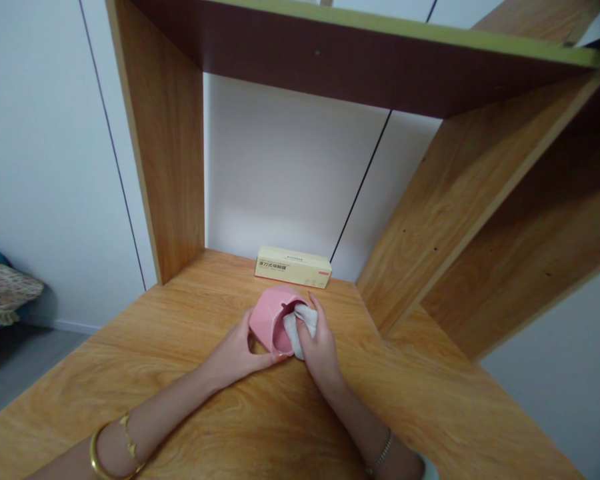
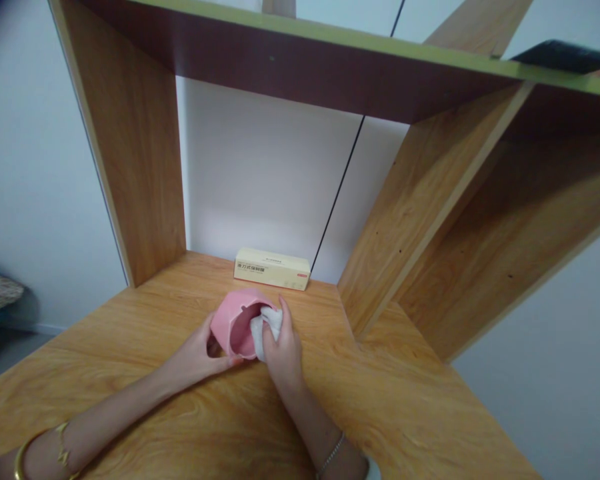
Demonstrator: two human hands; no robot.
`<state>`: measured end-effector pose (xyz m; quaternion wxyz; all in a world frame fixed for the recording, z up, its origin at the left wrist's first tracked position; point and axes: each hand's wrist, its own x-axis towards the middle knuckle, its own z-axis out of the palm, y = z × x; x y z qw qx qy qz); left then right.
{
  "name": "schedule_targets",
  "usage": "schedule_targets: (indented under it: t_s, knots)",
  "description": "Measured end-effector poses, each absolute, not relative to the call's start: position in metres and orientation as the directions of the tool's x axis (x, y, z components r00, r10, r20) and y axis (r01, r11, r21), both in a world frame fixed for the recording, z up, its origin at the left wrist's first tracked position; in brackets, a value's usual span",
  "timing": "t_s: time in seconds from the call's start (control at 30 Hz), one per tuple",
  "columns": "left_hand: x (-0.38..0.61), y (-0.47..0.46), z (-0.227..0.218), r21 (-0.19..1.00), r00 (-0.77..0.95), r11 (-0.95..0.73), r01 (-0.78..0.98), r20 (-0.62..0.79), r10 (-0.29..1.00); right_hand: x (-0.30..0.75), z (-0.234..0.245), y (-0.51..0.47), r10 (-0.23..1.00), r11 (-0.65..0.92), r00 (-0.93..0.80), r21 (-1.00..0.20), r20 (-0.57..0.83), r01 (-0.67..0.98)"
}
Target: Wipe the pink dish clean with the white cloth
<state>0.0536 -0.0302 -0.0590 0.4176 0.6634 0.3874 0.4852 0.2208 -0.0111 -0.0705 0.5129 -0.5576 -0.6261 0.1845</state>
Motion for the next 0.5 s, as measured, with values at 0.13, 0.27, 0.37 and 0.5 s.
schedule_targets:
  t_s: [0.13, 0.27, 0.37, 0.5]
  knots:
    - [0.052, -0.032, -0.058, 0.908, 0.193, -0.361, 0.211, 0.323, 0.926, 0.219, -0.064, -0.013, 0.885, 0.257, 0.181, -0.774, 0.429, 0.579]
    - [0.05, -0.032, -0.056, 0.875, 0.155, -0.359, 0.324, 0.325, 0.933, 0.22, -0.053, -0.016, 0.882, 0.15, 0.21, -0.673, 0.422, 0.724]
    - [0.048, -0.031, -0.054, 0.85, 0.168, -0.382, 0.362, 0.344, 0.924, 0.222, -0.049, -0.018, 0.842, 0.161, 0.204, -0.593, 0.5, 0.789]
    - [0.041, -0.032, -0.05, 0.766, 0.259, -0.452, 0.457, 0.372, 0.891, 0.223, -0.051, -0.02, 0.843, 0.2, 0.144, -0.55, 0.518, 0.811]
